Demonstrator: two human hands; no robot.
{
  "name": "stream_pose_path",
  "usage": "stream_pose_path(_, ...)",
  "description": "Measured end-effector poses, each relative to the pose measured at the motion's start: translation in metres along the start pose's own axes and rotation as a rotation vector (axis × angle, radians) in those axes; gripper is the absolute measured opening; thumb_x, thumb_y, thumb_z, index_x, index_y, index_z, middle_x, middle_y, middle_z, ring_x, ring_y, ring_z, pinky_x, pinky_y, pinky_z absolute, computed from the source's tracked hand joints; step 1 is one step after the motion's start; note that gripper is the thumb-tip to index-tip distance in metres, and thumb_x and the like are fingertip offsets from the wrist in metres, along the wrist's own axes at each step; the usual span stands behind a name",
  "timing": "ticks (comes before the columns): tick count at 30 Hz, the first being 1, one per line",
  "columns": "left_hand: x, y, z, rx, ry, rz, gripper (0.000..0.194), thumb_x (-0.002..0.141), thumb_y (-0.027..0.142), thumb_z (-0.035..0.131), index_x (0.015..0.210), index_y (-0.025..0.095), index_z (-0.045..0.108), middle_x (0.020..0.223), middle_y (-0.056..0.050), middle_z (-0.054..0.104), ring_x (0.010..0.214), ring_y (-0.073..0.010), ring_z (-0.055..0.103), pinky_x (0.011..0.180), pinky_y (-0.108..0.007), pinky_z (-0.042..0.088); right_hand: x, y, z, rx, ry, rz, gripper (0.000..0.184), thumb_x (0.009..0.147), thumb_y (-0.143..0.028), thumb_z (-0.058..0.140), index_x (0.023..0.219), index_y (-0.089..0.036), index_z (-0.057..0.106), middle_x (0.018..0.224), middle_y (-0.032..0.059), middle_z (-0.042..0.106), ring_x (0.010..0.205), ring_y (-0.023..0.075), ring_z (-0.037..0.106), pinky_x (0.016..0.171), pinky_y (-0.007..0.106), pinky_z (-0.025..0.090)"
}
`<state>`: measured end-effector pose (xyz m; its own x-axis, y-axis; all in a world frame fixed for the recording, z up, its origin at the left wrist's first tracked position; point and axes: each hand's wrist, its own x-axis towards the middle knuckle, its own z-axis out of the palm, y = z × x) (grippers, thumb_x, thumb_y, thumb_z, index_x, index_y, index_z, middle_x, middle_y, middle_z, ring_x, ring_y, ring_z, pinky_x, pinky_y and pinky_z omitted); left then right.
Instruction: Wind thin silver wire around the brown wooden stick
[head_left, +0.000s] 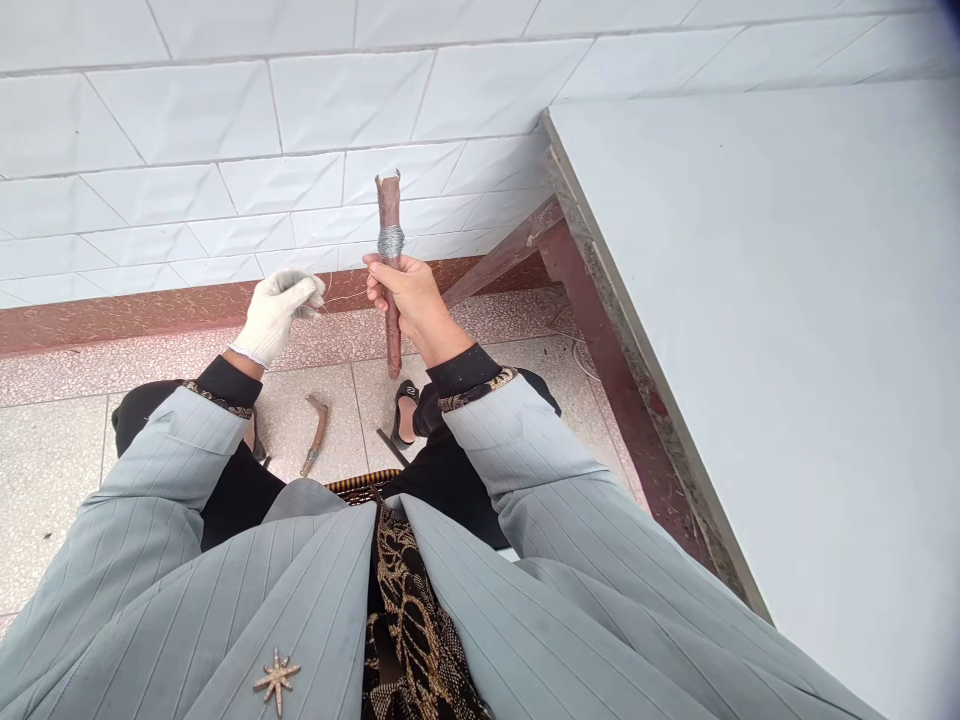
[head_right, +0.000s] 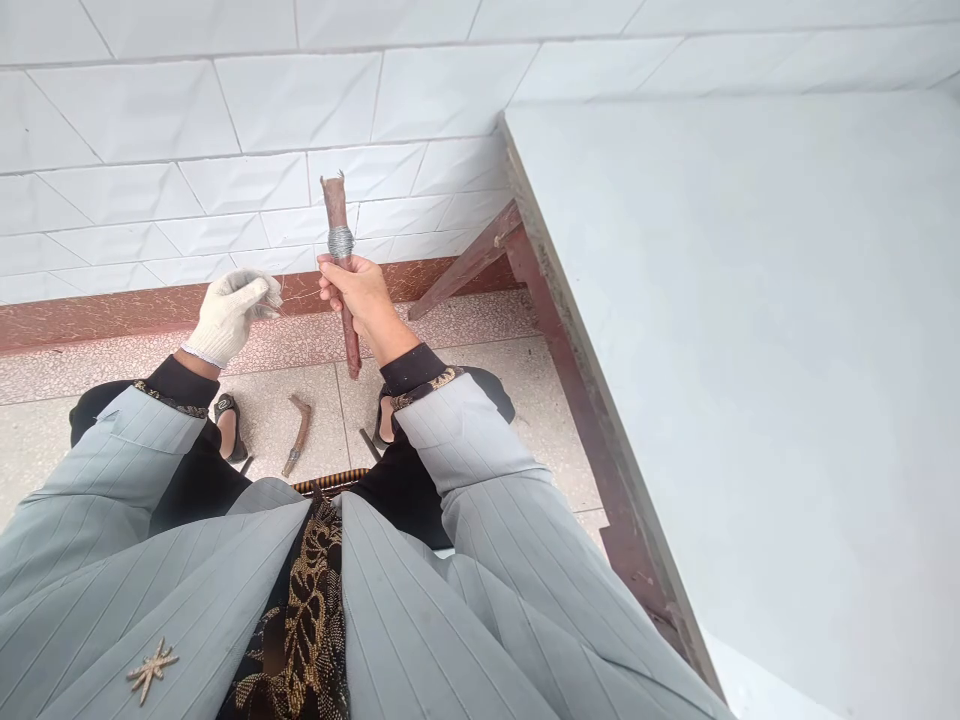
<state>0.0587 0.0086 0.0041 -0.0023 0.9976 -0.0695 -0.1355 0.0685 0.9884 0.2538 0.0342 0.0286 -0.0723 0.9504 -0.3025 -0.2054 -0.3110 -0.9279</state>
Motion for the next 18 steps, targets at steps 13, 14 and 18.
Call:
stream_pose_path(13, 0.003, -0.002, 0.005, 0.222, 0.134, -0.081, 0.008, 0.082, 0.021, 0.073, 0.080, 0.018, 0.066, 0.056, -0.001, 0.064, 0.047, -0.0112, 0.059, 0.046, -0.023, 0.047, -0.008, 0.004, 0.005, -0.085, -0.073, -0.115, 0.016, 0.093, -0.024, 0.079, 0.096, -0.018, 0.064, 0.066, -0.0053, 0.060, 0.054, 0.0051, 0.058, 0.043, 0.016, 0.034)
stream_pose_path(14, 0.005, -0.003, 0.004, 0.226, 0.163, -0.093, 0.008, 0.082, 0.020, 0.072, 0.079, 0.018, 0.065, 0.056, -0.001, 0.064, 0.047, -0.0113, 0.060, 0.045, -0.023, 0.046, -0.011, 0.005, 0.008, -0.103, -0.085, -0.124, 0.015, 0.092, -0.023, 0.079, 0.096, -0.018, 0.065, 0.066, -0.0046, 0.062, 0.056, 0.0058, 0.060, 0.043, 0.016, 0.034)
stream_pose_path(18, 0.013, -0.013, -0.002, 0.160, 0.238, -0.111, 0.010, 0.082, 0.023, 0.072, 0.080, 0.019, 0.063, 0.057, -0.001, 0.065, 0.047, -0.0119, 0.061, 0.045, -0.024, 0.048, -0.027, 0.009, 0.017, -0.170, -0.181, -0.137, 0.014, 0.089, -0.022, 0.079, 0.098, -0.018, 0.069, 0.067, -0.0030, 0.068, 0.055, 0.0069, 0.059, 0.044, 0.017, 0.036)
